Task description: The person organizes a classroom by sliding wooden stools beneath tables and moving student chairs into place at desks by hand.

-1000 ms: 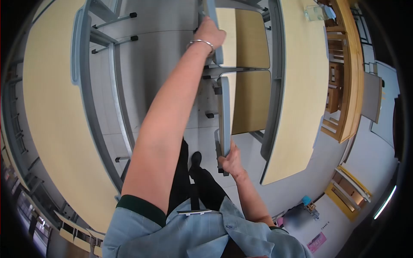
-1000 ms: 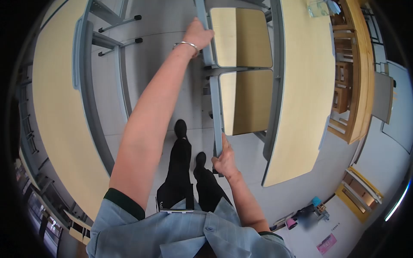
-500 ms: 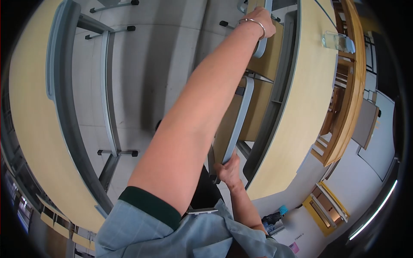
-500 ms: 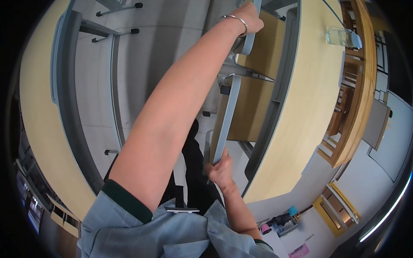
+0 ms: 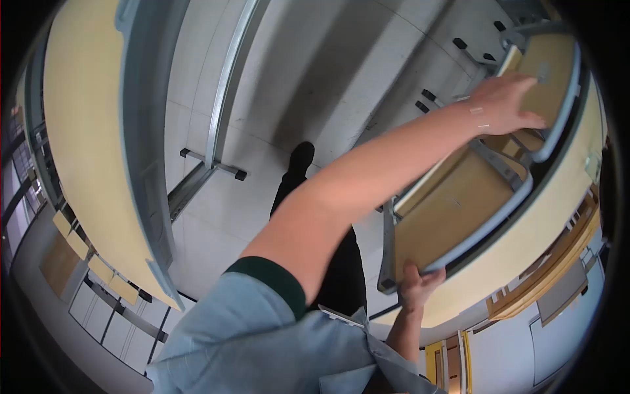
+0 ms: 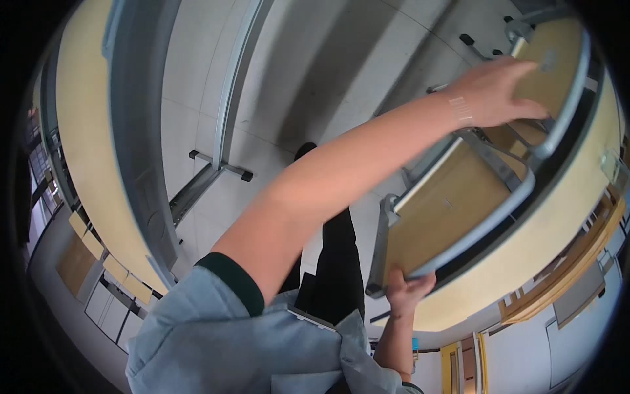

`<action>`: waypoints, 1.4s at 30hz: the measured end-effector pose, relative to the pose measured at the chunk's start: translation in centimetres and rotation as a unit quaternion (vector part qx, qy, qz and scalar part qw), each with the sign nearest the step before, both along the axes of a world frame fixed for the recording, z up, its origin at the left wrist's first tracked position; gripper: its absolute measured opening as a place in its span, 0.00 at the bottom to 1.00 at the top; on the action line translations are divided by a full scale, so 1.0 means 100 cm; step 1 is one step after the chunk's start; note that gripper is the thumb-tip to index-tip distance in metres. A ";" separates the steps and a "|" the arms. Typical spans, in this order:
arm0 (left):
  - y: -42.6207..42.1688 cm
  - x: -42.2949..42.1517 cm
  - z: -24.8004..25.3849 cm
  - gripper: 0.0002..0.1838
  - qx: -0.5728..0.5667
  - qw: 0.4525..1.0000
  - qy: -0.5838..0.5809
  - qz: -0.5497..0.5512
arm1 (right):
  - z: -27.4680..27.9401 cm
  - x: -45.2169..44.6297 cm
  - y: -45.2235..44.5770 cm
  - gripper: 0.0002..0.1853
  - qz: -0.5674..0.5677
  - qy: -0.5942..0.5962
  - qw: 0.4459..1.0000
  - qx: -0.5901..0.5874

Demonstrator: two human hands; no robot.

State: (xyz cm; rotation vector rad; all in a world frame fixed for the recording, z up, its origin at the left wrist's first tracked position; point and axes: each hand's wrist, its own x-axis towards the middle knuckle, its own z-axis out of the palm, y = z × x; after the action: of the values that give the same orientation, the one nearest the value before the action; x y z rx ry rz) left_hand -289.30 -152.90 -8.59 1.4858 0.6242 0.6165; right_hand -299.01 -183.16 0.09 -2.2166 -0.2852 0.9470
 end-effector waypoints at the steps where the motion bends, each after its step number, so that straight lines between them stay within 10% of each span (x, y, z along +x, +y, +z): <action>1: 0.001 -0.040 -0.032 0.37 0.009 0.999 0.016 0.046 | -0.001 -0.002 0.000 0.17 -0.010 -0.002 1.000 -0.002; 3: -0.008 -0.125 -0.102 0.26 -0.139 0.960 0.131 0.203 | 0.003 -0.002 -0.001 0.17 -0.019 0.012 1.000 0.004; 4: -0.027 -0.171 -0.214 0.22 -0.099 0.938 0.165 0.288 | 0.004 -0.002 -0.011 0.18 -0.036 0.019 0.998 -0.040; 8: -0.081 -0.419 -0.375 0.14 -0.009 0.823 0.479 0.306 | 0.011 -0.025 -0.005 0.34 -0.208 -0.112 0.960 -0.153; 11: -0.116 -0.550 -0.427 0.14 -0.057 0.726 0.565 0.387 | 0.013 -0.014 -0.056 0.33 -0.261 -0.182 0.940 -0.123; 12: -0.126 -0.583 -0.435 0.15 -0.081 0.699 0.603 0.375 | 0.049 0.006 -0.031 0.36 -0.147 0.062 0.919 -0.361; 15: -0.155 -0.616 -0.444 0.16 -0.176 0.621 0.684 0.340 | -0.004 -0.006 -0.004 0.36 -0.108 -0.081 0.969 -0.206; 26: -0.238 -0.526 -0.458 0.20 -0.189 0.800 0.568 -0.031 | -0.030 -0.016 0.011 0.34 -0.065 -0.116 0.978 -0.163; 34: -0.151 -0.470 -0.492 0.16 -0.006 0.812 0.529 0.245 | -0.037 -0.014 0.009 0.33 -0.045 -0.132 0.979 -0.146; 42: -0.073 -0.417 -0.532 0.16 0.109 0.815 0.514 0.243 | -0.051 -0.015 0.008 0.33 -0.071 -0.152 0.972 -0.162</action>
State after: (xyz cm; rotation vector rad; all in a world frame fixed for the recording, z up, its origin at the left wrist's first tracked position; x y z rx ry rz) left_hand -330.99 -160.24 -61.77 1.8411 1.8709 0.1981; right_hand -300.46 -182.33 -5.06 -2.6465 -0.1125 0.6066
